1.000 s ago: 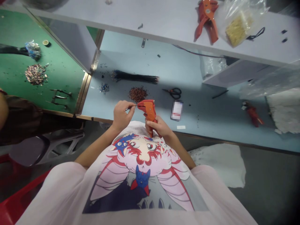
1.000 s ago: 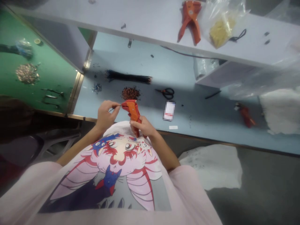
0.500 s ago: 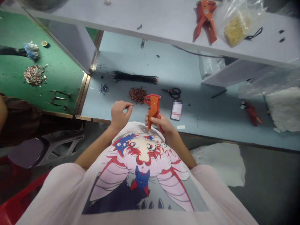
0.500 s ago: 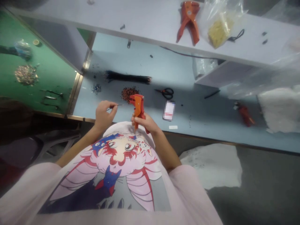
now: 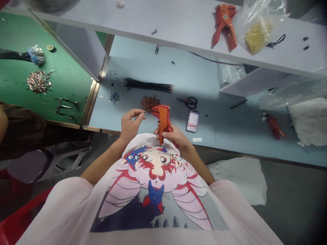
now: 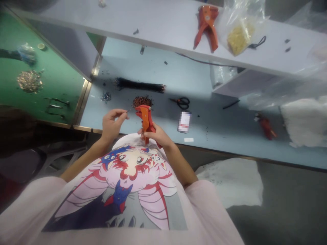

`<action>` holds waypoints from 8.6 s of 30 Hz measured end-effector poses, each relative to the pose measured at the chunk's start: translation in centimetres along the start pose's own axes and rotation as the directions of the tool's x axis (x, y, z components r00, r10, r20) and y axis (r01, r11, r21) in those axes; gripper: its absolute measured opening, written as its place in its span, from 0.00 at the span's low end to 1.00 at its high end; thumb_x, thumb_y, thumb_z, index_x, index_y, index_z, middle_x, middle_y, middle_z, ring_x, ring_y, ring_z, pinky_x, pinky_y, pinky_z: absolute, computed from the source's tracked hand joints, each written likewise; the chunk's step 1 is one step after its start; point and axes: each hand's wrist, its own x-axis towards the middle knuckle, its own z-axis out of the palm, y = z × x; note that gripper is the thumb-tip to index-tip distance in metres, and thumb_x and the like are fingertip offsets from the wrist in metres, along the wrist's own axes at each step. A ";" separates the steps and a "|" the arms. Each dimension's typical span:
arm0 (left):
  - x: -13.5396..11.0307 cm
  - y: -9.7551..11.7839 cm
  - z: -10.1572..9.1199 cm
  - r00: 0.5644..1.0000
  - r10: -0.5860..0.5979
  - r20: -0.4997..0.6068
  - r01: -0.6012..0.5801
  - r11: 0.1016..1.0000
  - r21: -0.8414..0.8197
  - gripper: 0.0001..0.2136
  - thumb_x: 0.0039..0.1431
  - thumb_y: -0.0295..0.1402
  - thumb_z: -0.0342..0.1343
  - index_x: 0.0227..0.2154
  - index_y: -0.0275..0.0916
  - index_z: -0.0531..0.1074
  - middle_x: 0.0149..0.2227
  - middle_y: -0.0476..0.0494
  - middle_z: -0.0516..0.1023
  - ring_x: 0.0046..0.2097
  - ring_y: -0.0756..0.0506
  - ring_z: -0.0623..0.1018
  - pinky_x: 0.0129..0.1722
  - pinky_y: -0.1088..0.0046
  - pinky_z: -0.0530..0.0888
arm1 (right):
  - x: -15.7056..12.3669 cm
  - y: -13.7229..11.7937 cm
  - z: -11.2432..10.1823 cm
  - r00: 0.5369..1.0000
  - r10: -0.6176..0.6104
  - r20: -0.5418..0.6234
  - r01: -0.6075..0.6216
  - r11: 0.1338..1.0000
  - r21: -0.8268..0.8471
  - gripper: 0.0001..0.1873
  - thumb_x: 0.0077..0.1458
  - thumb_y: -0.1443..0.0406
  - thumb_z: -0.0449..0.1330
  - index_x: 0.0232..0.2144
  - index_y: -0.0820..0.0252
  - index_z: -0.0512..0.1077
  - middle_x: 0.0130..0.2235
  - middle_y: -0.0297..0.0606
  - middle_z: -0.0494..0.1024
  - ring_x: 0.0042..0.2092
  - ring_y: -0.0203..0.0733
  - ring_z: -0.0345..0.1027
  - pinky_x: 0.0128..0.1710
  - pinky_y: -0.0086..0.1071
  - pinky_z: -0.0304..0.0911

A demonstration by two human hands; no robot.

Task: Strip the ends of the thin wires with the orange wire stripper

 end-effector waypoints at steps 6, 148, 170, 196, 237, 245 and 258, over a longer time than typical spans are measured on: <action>0.0 0.0 0.0 0.999 0.050 0.009 -0.051 0.996 0.077 0.05 0.55 0.33 0.56 0.32 0.39 0.75 0.30 0.49 0.78 0.35 0.50 0.75 0.39 0.73 0.71 | -0.3 -0.4 0.2 0.994 0.015 0.106 -0.028 0.993 0.118 0.22 0.48 0.63 0.64 0.44 0.60 0.62 0.37 0.40 0.74 0.34 0.40 0.71 0.32 0.35 0.69; 0.4 -3.0 -2.3 0.967 -0.247 0.053 0.253 0.956 -0.151 0.10 0.49 0.38 0.57 0.31 0.37 0.73 0.29 0.47 0.75 0.31 0.51 0.73 0.36 0.74 0.70 | 4.3 2.9 1.0 0.985 -0.013 -0.172 0.018 0.999 0.027 0.24 0.37 0.71 0.58 0.42 0.58 0.69 0.45 0.40 0.73 0.40 0.41 0.67 0.33 0.32 0.66; 0.5 -2.1 -5.8 0.954 0.284 0.097 -0.286 0.958 -0.001 0.06 0.58 0.34 0.54 0.32 0.40 0.75 0.32 0.45 0.77 0.37 0.49 0.75 0.40 0.70 0.72 | 4.2 -0.8 8.2 0.990 0.075 0.119 -0.120 0.894 0.431 0.26 0.41 0.65 0.50 0.47 0.57 0.62 0.39 0.42 0.73 0.39 0.44 0.67 0.40 0.52 0.67; 0.5 -3.4 -9.1 0.885 0.443 0.140 -0.455 0.888 0.064 0.07 0.59 0.30 0.51 0.31 0.39 0.74 0.27 0.48 0.76 0.30 0.50 0.72 0.33 0.74 0.67 | 5.4 1.9 12.1 0.969 0.085 0.231 -0.184 0.874 0.451 0.22 0.41 0.65 0.54 0.43 0.59 0.60 0.35 0.39 0.71 0.32 0.39 0.66 0.34 0.46 0.69; 2.3 -1.6 -7.6 0.765 0.617 0.184 -0.643 0.744 0.181 0.06 0.56 0.28 0.53 0.32 0.39 0.75 0.24 0.48 0.76 0.28 0.49 0.72 0.31 0.72 0.67 | 5.6 1.4 10.5 0.953 -0.017 0.303 -0.120 0.896 0.427 0.17 0.52 0.56 0.60 0.34 0.58 0.58 0.23 0.26 0.65 0.19 0.29 0.58 0.20 0.30 0.67; 2.1 -1.6 -7.9 0.832 0.525 0.177 -0.553 0.808 0.201 0.07 0.57 0.30 0.53 0.27 0.39 0.74 0.24 0.47 0.76 0.27 0.50 0.71 0.32 0.72 0.66 | 6.2 1.4 10.6 0.970 0.045 0.240 -0.163 0.853 0.496 0.17 0.54 0.56 0.59 0.28 0.57 0.55 0.18 0.20 0.53 0.14 0.24 0.39 0.12 0.19 0.53; 2.7 -4.4 -7.6 0.962 -0.081 0.261 0.125 0.980 -0.154 0.08 0.53 0.37 0.55 0.30 0.36 0.71 0.26 0.49 0.73 0.26 0.53 0.69 0.27 0.77 0.68 | 8.4 1.6 9.3 0.948 -0.081 -0.309 0.164 0.954 0.253 0.19 0.43 0.66 0.65 0.38 0.60 0.64 0.32 0.33 0.71 0.31 0.36 0.67 0.31 0.34 0.68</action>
